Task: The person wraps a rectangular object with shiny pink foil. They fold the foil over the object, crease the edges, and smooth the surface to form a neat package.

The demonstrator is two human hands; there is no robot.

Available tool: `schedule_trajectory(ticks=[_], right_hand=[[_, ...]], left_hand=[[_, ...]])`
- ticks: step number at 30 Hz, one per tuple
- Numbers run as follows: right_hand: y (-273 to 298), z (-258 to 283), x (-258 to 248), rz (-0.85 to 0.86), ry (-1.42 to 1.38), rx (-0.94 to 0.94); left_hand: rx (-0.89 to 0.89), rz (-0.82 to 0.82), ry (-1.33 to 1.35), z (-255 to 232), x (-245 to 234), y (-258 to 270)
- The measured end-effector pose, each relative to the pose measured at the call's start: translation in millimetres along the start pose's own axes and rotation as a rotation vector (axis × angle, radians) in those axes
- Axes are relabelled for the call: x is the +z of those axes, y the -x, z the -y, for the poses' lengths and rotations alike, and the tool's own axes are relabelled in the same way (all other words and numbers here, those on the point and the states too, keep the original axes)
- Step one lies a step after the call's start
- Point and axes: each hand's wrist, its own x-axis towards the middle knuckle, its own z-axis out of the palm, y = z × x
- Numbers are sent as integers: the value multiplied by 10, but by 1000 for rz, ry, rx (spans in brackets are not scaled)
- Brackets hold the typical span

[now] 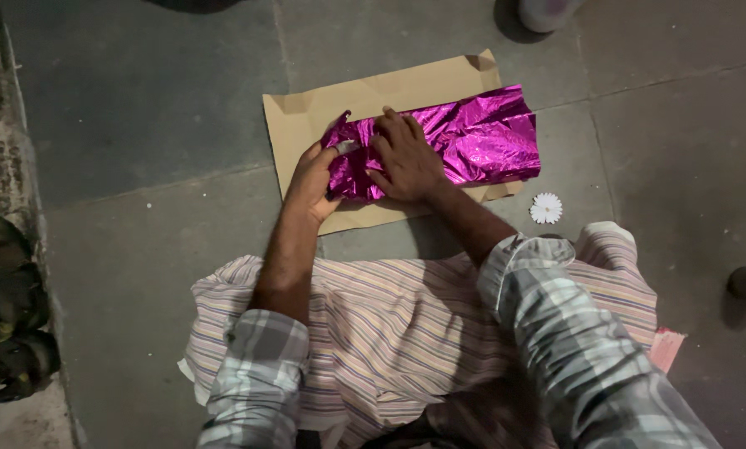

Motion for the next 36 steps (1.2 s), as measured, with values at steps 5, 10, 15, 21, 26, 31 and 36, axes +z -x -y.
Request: schedule_trajectory(ticks=[5,10,15,21,26,31,36], right_hand=[[28,12,-11,-24,-7,-24],[28,90,-86,-65,-1,-46],[-26,128,-110,7,11,3],[-6,70,-74,22,5,24],[-36,10,-51,-138,-124,18],[-3,-25,-35,-174,-216,29],[88,-87,0,-249,-420,68]], left_hand=[[-10,-79,-1,12,-4,-7],[10,-104,2,-21,5,37],[9,-85,9,-33,79,77],[23,-87,-39,95,114,19],[51,-53,-41,133,101,1],[59,-70,-129,202,140,-59],[255,-210,-558,452,294,-168]])
